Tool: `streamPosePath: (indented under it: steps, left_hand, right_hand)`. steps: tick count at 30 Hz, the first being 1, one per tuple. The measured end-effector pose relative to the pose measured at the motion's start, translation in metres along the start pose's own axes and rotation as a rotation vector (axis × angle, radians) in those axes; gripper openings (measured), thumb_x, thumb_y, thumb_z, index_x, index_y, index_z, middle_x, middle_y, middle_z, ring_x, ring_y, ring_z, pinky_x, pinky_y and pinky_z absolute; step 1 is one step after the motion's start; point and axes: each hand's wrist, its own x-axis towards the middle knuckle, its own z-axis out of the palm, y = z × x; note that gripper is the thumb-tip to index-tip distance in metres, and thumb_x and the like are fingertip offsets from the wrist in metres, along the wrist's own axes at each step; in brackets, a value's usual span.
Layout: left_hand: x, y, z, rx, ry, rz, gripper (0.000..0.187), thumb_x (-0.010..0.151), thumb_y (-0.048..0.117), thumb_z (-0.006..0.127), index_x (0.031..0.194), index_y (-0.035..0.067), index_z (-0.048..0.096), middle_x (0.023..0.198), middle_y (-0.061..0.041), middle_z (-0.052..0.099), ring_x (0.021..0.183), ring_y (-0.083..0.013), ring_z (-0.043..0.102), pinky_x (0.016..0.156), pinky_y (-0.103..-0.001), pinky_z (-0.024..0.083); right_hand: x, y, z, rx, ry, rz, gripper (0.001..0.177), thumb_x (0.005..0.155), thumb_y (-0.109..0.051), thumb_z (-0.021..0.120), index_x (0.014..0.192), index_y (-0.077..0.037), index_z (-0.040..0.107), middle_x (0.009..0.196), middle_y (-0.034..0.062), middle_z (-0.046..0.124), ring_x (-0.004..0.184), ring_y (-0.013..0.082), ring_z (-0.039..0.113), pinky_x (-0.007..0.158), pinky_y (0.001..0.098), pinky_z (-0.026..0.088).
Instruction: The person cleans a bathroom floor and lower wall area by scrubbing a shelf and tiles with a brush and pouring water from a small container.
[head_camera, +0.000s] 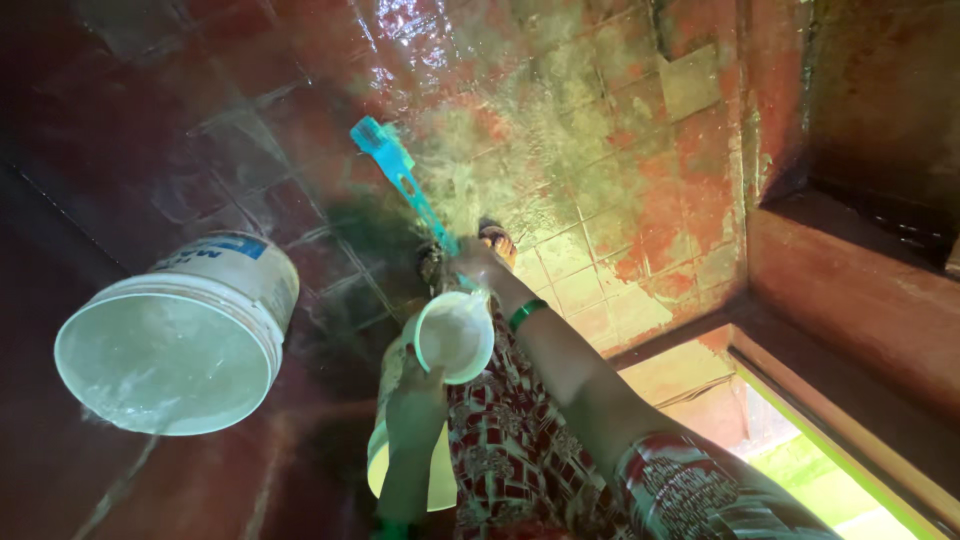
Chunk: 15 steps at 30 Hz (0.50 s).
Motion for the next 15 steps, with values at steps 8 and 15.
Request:
streamPosePath:
  steps: [8, 15]
  left_hand:
    - [-0.009, 0.009, 0.004, 0.087, -0.087, 0.055, 0.020, 0.089, 0.016, 0.061, 0.106, 0.016, 0.071, 0.137, -0.035, 0.055, 0.095, -0.0373, 0.073, 0.070, -0.041, 0.062]
    - [0.006, 0.042, -0.034, -0.024, -0.145, -0.026, 0.020, 0.099, 0.026, 0.060, 0.109, 0.012, 0.070, 0.114, -0.027, 0.063, 0.083, -0.0365, 0.072, 0.071, -0.047, 0.059]
  right_hand:
    - [-0.028, 0.002, 0.009, 0.159, 0.024, -0.097, 0.050, 0.065, -0.026, 0.086, 0.101, 0.000, 0.064, 0.082, 0.0101, 0.075, 0.075, 0.0186, 0.073, 0.066, 0.0344, 0.057]
    - [-0.050, -0.021, -0.026, -0.117, 0.006, -0.024, 0.052, 0.072, -0.035, 0.087, 0.109, -0.002, 0.071, 0.092, 0.0159, 0.076, 0.083, 0.0253, 0.075, 0.076, 0.0382, 0.059]
